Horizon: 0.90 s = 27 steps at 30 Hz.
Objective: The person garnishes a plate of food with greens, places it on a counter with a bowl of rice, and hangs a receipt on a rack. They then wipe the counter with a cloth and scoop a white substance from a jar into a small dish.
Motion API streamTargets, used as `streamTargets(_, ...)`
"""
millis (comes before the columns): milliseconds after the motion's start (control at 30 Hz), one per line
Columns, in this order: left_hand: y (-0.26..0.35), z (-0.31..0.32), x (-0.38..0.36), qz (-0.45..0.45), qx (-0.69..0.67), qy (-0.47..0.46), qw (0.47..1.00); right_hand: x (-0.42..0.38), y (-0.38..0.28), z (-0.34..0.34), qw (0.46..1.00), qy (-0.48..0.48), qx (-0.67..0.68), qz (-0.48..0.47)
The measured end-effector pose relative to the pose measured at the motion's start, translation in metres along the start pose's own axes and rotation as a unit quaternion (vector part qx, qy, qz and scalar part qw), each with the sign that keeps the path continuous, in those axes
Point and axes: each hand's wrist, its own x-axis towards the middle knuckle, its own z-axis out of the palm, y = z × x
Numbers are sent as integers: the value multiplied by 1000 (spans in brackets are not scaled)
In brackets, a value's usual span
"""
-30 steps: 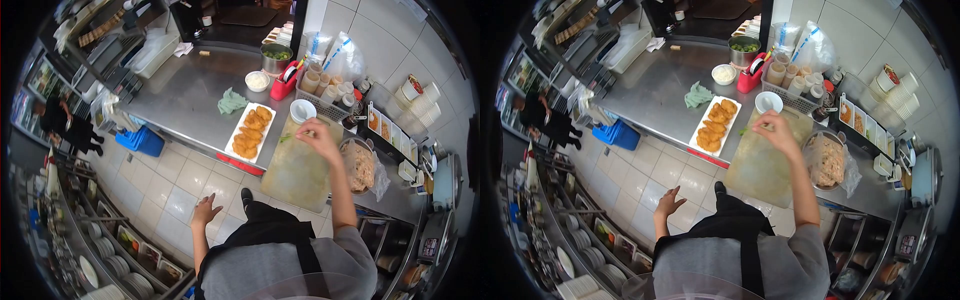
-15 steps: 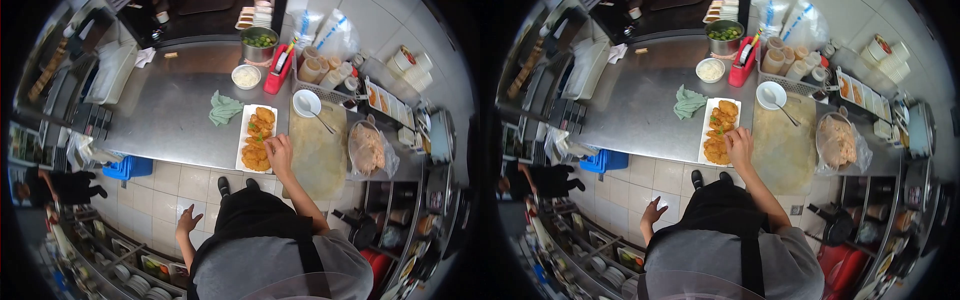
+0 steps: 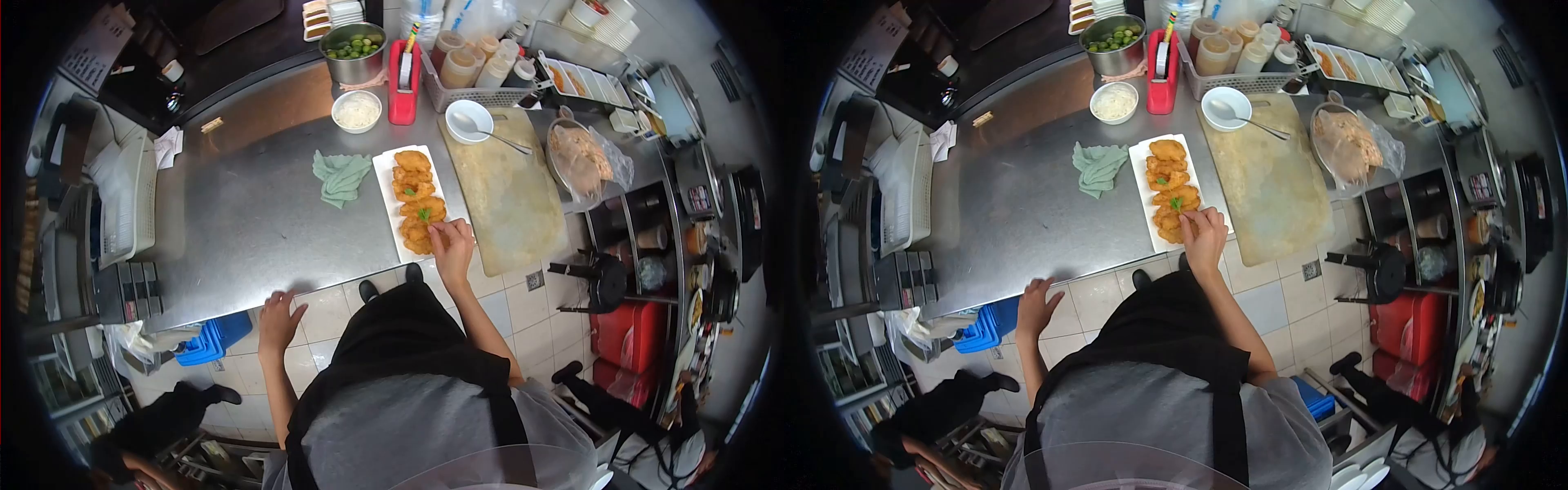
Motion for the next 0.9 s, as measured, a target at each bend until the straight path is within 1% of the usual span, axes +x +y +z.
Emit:
streamTargets(100, 16, -19, 27, 100, -22, 43, 994, -2, 2, 7, 999, 21, 8, 27)
streamTargets(133, 19, -20, 33, 90, -47, 24, 995, -1, 3, 6, 999, 22, 3, 29)
streamTargets(233, 23, -17, 48, 112, -56, 42, 991, 3, 4, 3, 999, 10, -27, 28)
streamTargets(300, 28, -17, 49, 118, -53, 64, 990, 7, 2, 0, 998, -15, -62, 22)
streamTargets(400, 33, -21, 54, 142, -65, 112, 981, 9, -7, -9, 996, 13, -91, -23)
streamTargets(533, 55, -33, 78, 190, -97, 196, 957, 17, -1, -16, 999, 6, -21, -26)
streamTargets(633, 88, -28, 107, 235, -130, 238, 933, 34, 3, -11, 999, 1, 20, -26)
streamTargets(700, 115, -11, 125, 265, -184, 244, 915, 47, 3, -5, 998, -11, 53, -27)
streamTargets(767, 140, 0, 138, 289, -210, 219, 908, 60, 3, -1, 997, -22, 51, -56)
streamTargets(900, 165, 16, 152, 317, -215, 169, 908, 68, 6, -6, 993, -61, 21, -97)
